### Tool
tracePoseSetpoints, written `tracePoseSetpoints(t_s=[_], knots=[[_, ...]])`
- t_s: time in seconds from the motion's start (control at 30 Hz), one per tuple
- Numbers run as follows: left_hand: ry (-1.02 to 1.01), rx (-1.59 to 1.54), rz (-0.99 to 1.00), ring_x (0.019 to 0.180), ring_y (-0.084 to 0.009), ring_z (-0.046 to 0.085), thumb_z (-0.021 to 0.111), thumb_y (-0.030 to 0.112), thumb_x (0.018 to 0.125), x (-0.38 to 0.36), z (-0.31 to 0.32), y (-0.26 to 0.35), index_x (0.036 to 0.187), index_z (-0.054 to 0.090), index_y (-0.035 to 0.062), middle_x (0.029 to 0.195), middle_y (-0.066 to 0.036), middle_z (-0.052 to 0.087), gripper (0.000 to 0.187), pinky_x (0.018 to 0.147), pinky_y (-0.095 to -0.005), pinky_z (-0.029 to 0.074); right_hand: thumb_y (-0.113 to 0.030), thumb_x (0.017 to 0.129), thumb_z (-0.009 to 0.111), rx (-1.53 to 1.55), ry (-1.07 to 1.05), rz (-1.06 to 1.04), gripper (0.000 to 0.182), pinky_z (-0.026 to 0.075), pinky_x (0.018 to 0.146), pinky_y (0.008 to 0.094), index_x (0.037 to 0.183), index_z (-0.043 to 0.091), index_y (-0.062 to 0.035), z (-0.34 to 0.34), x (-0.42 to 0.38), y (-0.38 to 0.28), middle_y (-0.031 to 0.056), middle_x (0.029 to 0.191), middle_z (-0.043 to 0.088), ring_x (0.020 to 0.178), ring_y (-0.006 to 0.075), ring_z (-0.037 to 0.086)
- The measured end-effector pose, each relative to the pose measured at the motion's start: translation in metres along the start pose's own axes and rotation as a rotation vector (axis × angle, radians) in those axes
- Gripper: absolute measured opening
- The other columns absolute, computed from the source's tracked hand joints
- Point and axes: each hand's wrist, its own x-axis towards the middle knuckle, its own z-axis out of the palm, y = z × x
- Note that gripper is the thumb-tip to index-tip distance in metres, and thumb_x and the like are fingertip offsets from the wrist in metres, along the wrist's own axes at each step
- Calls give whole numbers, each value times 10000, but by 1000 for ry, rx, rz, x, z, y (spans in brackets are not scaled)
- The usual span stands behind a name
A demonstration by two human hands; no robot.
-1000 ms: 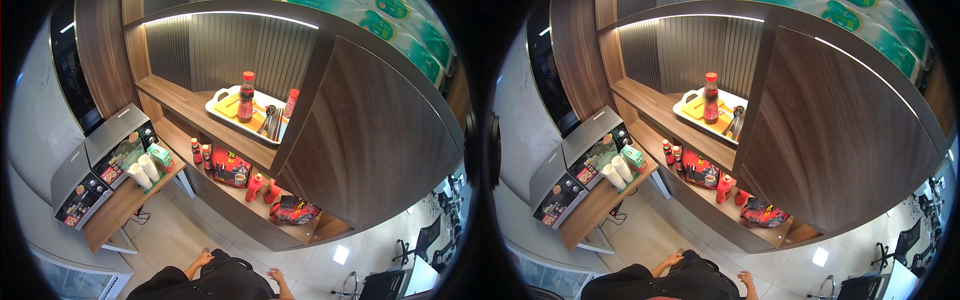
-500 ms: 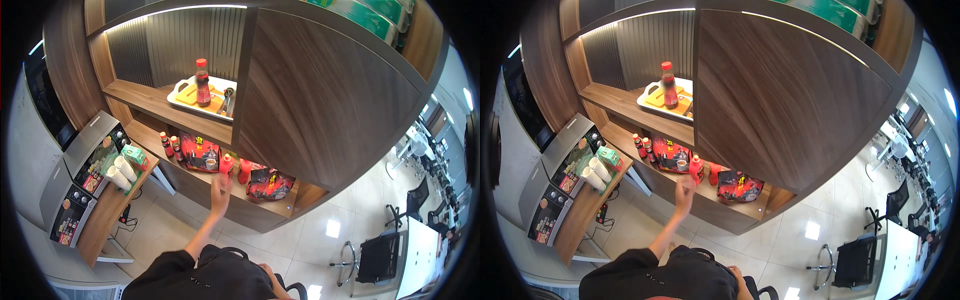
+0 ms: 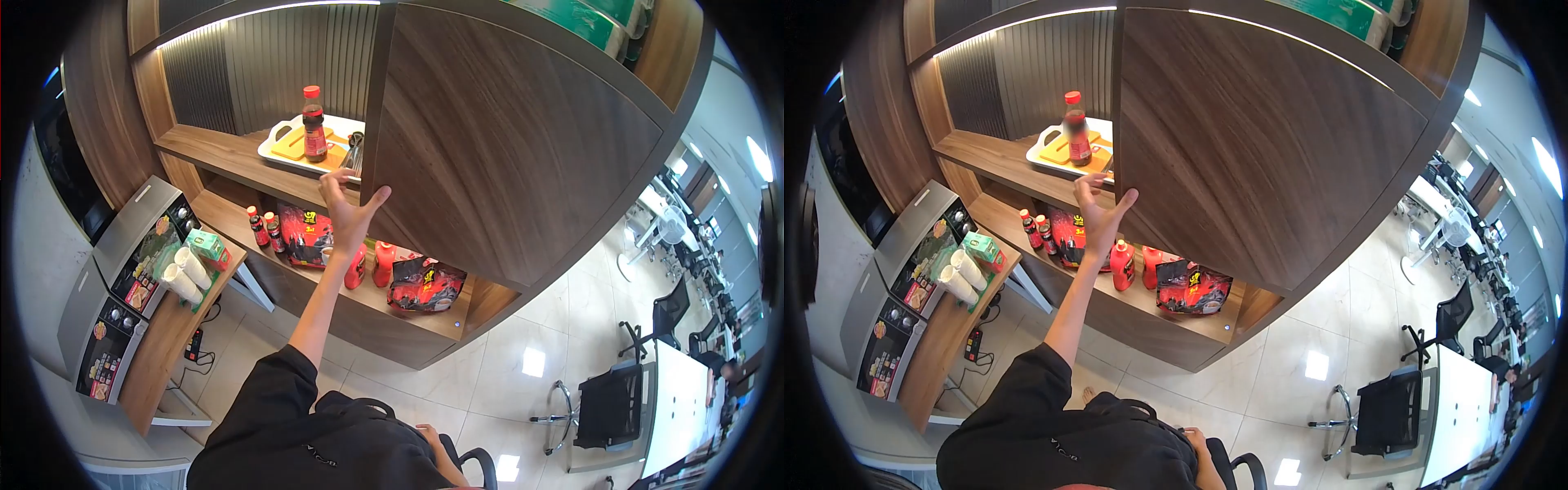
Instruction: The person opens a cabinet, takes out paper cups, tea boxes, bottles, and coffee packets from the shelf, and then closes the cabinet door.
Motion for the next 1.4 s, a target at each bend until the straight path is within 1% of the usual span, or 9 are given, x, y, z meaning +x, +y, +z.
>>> tracePoseSetpoints(t_s=[0.2,0.33,0.67,0.8,1.03,1.2,1.27,1.33,1.4], knots=[[-346,-358,-193,1353,-249,387,856,440,721,17,3,-38,1450,353,-29,1433,-176,425,1002,1137,-362,280,-356,758,788,51,-18,63,348,532,888,343,1033,741,-147,5,-12,-4,125,996,741,982,250,699],[-461,-559,-243,1266,-221,496,693,474,881,-1,10,-40,1452,379,-28,1360,-158,541,823,1096,-328,339,-336,757,798,103,6,10,346,544,848,331,1031,739,-132,12,-5,15,114,970,746,936,228,706],[-273,-501,-245,1049,-161,620,672,401,929,-15,21,-46,1298,551,-27,1134,-112,681,578,935,-300,462,-325,850,745,68,-98,38,364,523,899,309,1111,686,-79,4,0,-19,103,992,752,958,189,709],[-226,-395,-220,943,-182,667,668,420,926,-13,23,-40,1220,603,-22,1005,-114,719,535,859,-318,498,-251,799,777,100,-67,-163,277,547,799,307,1034,730,-112,-5,-4,-45,106,887,747,841,177,710],[-83,-227,-255,894,-242,694,683,434,904,-18,33,-35,1171,620,-6,944,-133,724,519,825,-359,510,-255,808,777,109,-105,-33,305,542,806,304,1064,707,-104,2,34,-17,125,936,748,926,192,708],[-40,-267,-207,925,-256,693,686,432,901,-19,39,-41,1179,629,-3,961,-140,726,520,852,-371,504,-175,862,730,352,-164,103,285,548,747,321,1121,668,-73,-27,20,-92,106,904,740,856,199,699],[-39,-261,-236,933,-258,692,686,441,899,-20,39,-39,1185,629,-2,972,-143,725,530,859,-371,502,-121,915,659,228,-134,-100,235,533,715,299,1134,637,-37,-41,36,-125,83,981,730,875,171,693],[-41,-267,-233,941,-260,691,688,453,896,-21,39,-40,1190,628,-1,980,-146,725,544,863,-371,503,-52,919,628,165,121,-641,165,503,750,271,1083,641,-40,-66,38,-205,66,964,706,883,153,665],[-41,-270,-232,947,-260,691,689,463,893,-21,39,-42,1194,627,-1,987,-147,725,556,865,-372,504,-19,913,623,245,236,-854,137,485,772,287,1048,624,-38,-127,-24,-354,65,935,682,842,151,626]])
